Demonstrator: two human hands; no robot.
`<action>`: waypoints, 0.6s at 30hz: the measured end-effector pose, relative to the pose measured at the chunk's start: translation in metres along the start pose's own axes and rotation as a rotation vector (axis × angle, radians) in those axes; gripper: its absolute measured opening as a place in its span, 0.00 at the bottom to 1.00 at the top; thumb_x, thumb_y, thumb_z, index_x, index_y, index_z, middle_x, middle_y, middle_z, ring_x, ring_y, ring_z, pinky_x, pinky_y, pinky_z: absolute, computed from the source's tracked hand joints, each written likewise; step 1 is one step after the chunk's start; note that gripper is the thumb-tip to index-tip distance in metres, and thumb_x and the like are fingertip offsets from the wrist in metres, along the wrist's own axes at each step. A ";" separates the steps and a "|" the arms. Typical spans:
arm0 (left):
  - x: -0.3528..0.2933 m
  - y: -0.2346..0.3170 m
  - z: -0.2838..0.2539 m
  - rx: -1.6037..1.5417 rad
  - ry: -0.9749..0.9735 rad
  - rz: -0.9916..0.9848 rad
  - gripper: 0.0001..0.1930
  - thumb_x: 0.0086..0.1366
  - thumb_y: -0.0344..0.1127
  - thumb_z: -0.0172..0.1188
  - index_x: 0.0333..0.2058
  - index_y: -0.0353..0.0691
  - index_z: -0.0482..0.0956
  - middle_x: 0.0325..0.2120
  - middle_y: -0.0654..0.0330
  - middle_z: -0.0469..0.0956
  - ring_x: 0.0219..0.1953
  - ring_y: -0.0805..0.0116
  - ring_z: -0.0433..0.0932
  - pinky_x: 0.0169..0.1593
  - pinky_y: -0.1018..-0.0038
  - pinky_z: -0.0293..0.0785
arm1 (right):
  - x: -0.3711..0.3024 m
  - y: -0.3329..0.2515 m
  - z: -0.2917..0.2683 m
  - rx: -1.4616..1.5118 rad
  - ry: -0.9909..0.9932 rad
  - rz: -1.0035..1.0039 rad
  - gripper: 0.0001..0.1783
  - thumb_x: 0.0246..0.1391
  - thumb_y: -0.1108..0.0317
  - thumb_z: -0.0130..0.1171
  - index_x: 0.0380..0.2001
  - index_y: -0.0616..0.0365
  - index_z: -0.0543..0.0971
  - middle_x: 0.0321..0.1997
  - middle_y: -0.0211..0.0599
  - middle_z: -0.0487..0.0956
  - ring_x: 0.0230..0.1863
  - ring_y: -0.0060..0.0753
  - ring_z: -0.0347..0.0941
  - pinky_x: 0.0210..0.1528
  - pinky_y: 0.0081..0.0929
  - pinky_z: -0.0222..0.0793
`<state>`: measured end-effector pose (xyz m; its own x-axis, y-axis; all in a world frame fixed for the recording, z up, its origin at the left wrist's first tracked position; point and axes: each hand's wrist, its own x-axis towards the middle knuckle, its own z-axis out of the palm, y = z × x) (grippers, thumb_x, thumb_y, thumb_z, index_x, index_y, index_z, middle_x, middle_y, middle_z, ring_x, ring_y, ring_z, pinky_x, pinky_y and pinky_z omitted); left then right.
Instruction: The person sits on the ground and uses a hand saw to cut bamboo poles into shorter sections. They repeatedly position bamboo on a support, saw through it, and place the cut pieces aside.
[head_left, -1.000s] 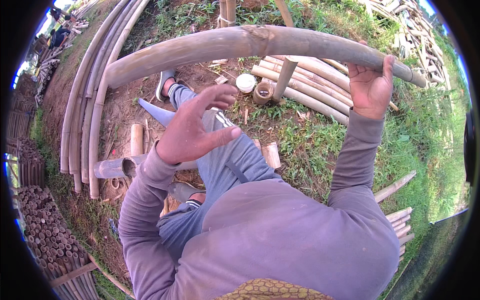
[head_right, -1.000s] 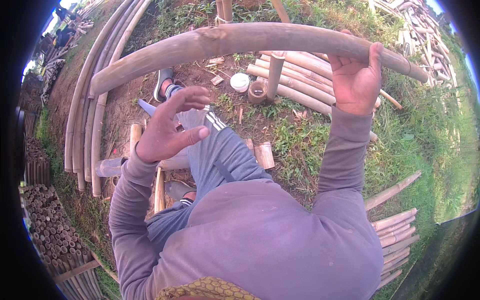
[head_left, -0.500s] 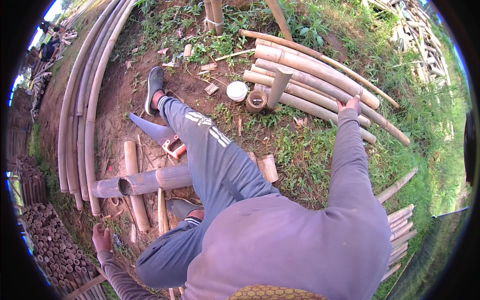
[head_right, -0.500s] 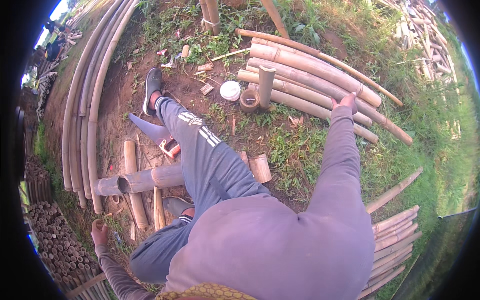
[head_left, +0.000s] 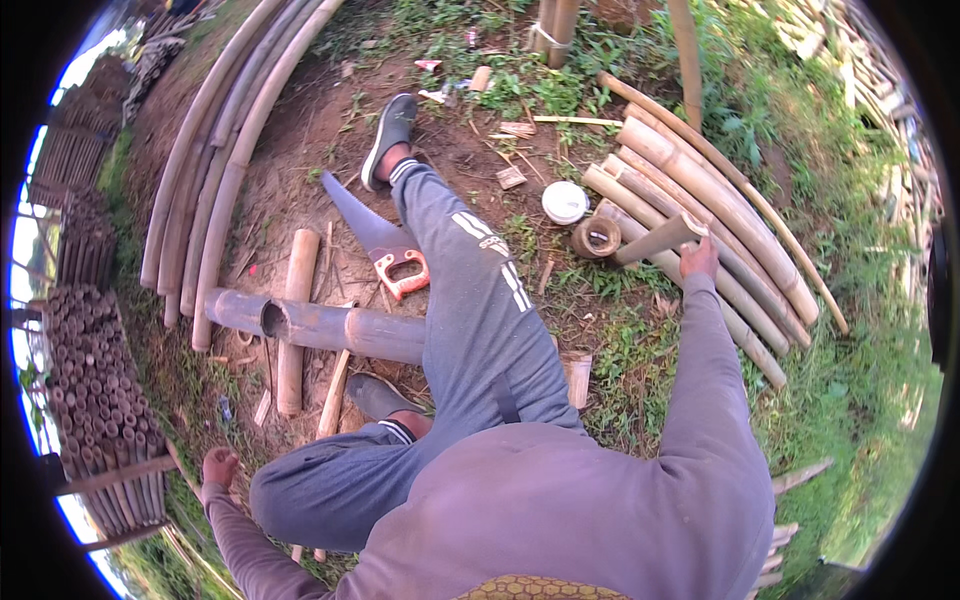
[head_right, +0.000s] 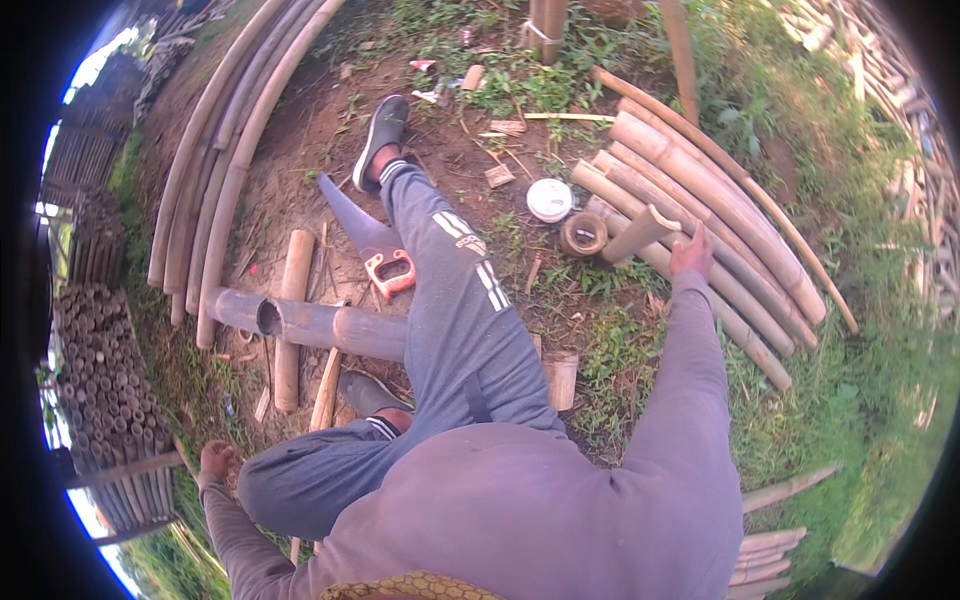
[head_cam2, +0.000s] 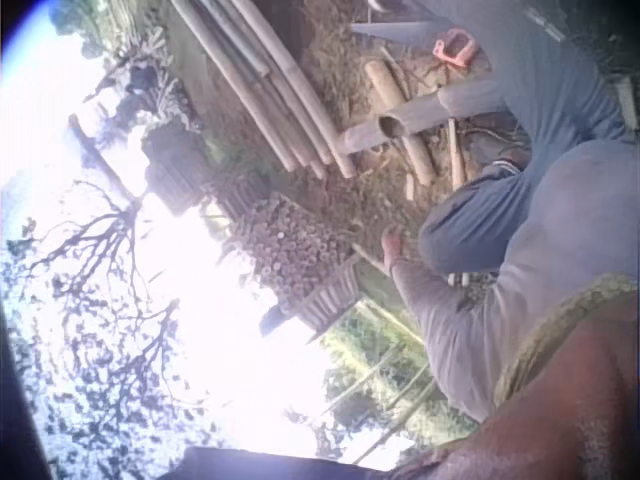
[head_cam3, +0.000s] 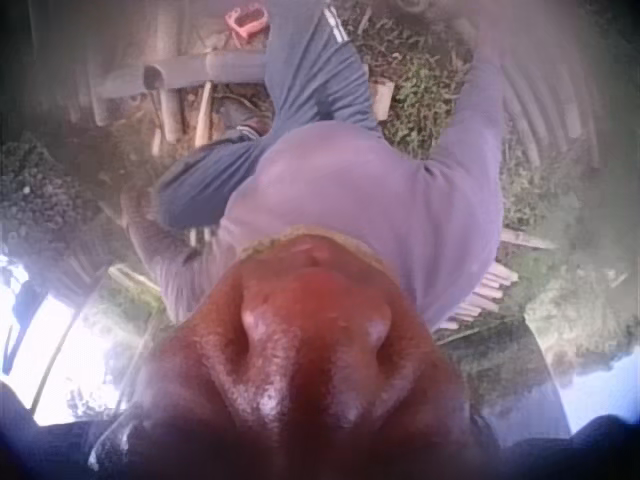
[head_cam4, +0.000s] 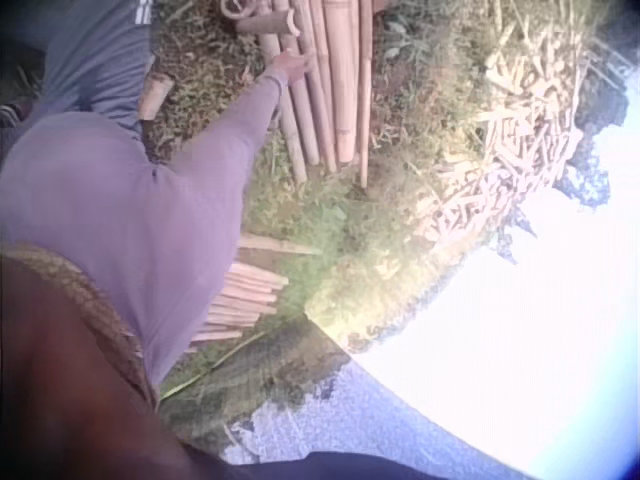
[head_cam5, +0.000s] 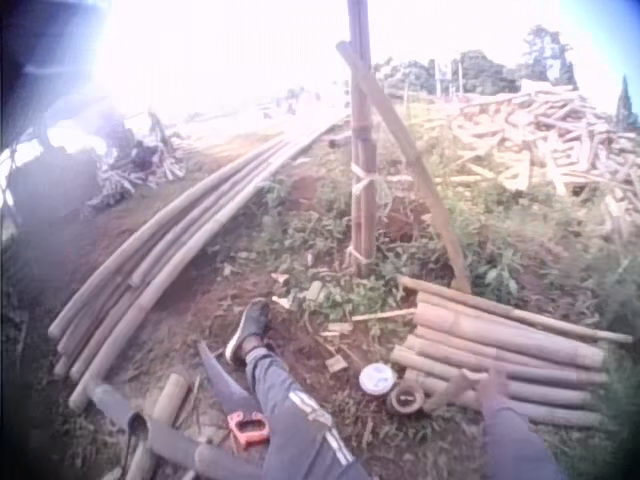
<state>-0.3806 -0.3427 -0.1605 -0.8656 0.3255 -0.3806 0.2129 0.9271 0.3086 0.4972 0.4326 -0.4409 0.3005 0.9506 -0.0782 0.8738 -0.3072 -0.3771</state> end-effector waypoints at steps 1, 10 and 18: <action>0.021 0.038 0.036 0.049 -0.042 -0.035 0.14 0.61 0.32 0.72 0.44 0.35 0.83 0.30 0.59 0.84 0.33 0.71 0.83 0.35 0.69 0.81 | 0.020 0.029 0.000 -0.091 -0.056 -0.014 0.40 0.64 0.61 0.67 0.77 0.48 0.64 0.75 0.54 0.68 0.72 0.55 0.69 0.76 0.45 0.65; 0.002 0.166 0.091 0.271 -0.044 0.109 0.22 0.60 0.41 0.74 0.51 0.39 0.84 0.39 0.50 0.87 0.43 0.54 0.86 0.51 0.62 0.81 | -0.041 0.045 -0.023 -0.215 -0.029 -0.092 0.25 0.62 0.66 0.63 0.58 0.70 0.77 0.57 0.65 0.78 0.60 0.62 0.77 0.64 0.51 0.73; 0.026 0.174 0.125 0.191 -0.099 0.204 0.24 0.61 0.42 0.72 0.55 0.40 0.82 0.41 0.50 0.88 0.46 0.52 0.87 0.53 0.61 0.81 | -0.284 -0.213 -0.071 0.419 -0.116 -1.283 0.12 0.57 0.72 0.67 0.45 0.61 0.82 0.42 0.44 0.84 0.45 0.50 0.79 0.51 0.47 0.73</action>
<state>-0.3091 -0.1499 -0.2259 -0.7498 0.5167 -0.4133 0.4675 0.8557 0.2218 0.2531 0.2247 -0.2726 -0.6838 0.5590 0.4690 0.3239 0.8084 -0.4915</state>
